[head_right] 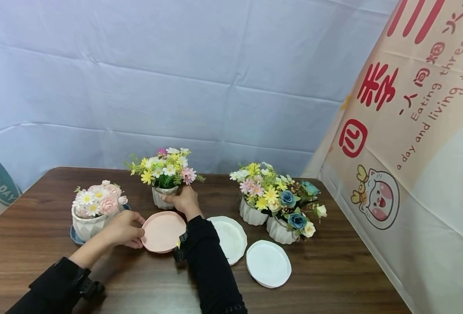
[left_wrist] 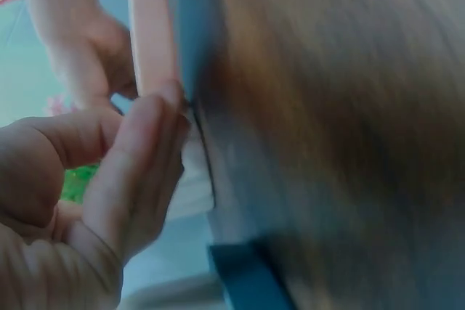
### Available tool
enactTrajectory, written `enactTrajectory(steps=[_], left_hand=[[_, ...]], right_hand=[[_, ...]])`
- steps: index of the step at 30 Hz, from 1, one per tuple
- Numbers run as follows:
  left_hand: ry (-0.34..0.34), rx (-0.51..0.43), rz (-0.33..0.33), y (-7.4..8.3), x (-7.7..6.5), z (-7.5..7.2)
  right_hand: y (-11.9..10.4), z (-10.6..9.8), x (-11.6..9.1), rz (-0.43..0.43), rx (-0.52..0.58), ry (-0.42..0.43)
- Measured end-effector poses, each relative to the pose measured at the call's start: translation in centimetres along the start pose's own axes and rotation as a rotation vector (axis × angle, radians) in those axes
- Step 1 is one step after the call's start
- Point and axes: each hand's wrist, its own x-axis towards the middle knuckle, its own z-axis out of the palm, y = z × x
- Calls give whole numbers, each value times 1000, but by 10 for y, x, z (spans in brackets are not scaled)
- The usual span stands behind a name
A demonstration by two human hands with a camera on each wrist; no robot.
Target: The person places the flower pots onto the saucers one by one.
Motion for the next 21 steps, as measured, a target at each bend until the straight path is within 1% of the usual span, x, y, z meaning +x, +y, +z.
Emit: enactTrajectory(steps=[4,9,16,21], left_hand=[[19,98,-19,-2,-3,-10],[10,168,-39,-5,-6,-17],[-7,226,-50,-7,-8,-20],[-18,263,-49,-12,-10,-20]], right_hand=[[1,0,1,1,2,-2],[0,-1,1,3,2,-6],[-3,-2,0,14,0,-8],[-4,1,-1,-12,-21,-14]])
